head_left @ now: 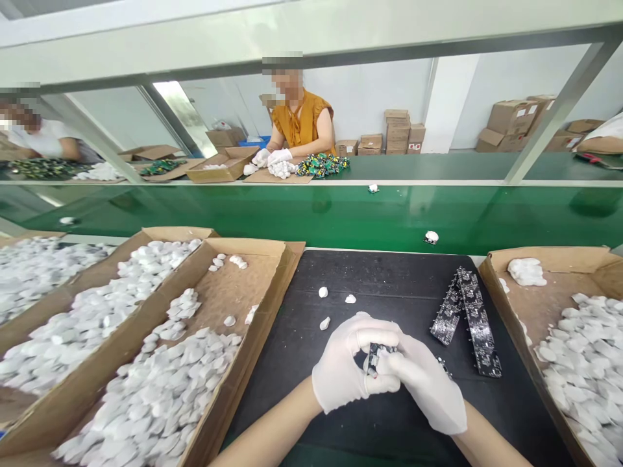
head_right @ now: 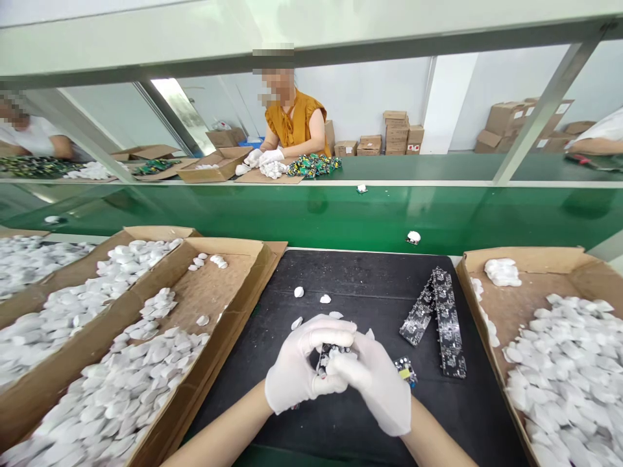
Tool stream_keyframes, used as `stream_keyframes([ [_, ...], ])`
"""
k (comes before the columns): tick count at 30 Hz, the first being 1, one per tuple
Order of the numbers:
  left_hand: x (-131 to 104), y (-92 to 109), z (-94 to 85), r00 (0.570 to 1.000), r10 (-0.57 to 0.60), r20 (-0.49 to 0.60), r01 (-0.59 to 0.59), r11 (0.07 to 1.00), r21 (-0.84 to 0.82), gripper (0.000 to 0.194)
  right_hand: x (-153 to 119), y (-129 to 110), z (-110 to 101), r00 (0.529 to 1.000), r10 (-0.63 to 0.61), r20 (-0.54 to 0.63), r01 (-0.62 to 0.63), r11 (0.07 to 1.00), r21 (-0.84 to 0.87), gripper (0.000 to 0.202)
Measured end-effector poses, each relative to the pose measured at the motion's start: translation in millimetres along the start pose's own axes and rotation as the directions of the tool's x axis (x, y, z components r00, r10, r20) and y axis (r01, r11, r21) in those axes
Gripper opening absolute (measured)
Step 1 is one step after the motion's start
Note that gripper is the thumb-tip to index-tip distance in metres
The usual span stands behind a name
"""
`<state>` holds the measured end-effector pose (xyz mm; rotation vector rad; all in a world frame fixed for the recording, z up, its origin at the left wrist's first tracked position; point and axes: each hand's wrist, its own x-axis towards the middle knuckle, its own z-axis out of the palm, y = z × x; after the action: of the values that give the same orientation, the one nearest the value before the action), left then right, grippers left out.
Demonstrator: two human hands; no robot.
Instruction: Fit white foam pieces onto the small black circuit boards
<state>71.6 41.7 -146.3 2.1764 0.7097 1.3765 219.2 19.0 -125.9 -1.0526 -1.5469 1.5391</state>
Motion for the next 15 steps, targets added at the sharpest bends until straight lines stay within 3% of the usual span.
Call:
stream_keyframes([
  [5, 3.9, 3.4, 1.2, 0.999, 0.019, 0.036, -0.021, 0.999, 0.039, 0.028, -0.7, 8.2, 0.2, 0.998, 0.042, -0.036, -0.041, 0.999, 0.03, 0.036],
  [9, 0.0, -0.7, 1.2, 0.99, -0.121, 0.071, 0.13, 0.982, -0.137, 0.033, 0.9, 14.2, 1.7, 0.998, 0.032, -0.046, -0.023, 0.983, 0.184, 0.038],
  [11, -5.0, -5.0, 1.1, 0.967, -0.241, 0.08, 0.254, 0.912, -0.322, 0.043, 1.6, 13.5, 3.1, 0.999, 0.03, -0.025, -0.019, 0.938, 0.345, 0.037],
  [15, -14.3, -11.5, 2.9, 0.895, -0.402, 0.193, 0.424, 0.63, -0.65, 0.059, 0.3, 5.3, 7.4, 0.994, 0.033, 0.104, -0.087, 0.812, 0.577, 0.038],
])
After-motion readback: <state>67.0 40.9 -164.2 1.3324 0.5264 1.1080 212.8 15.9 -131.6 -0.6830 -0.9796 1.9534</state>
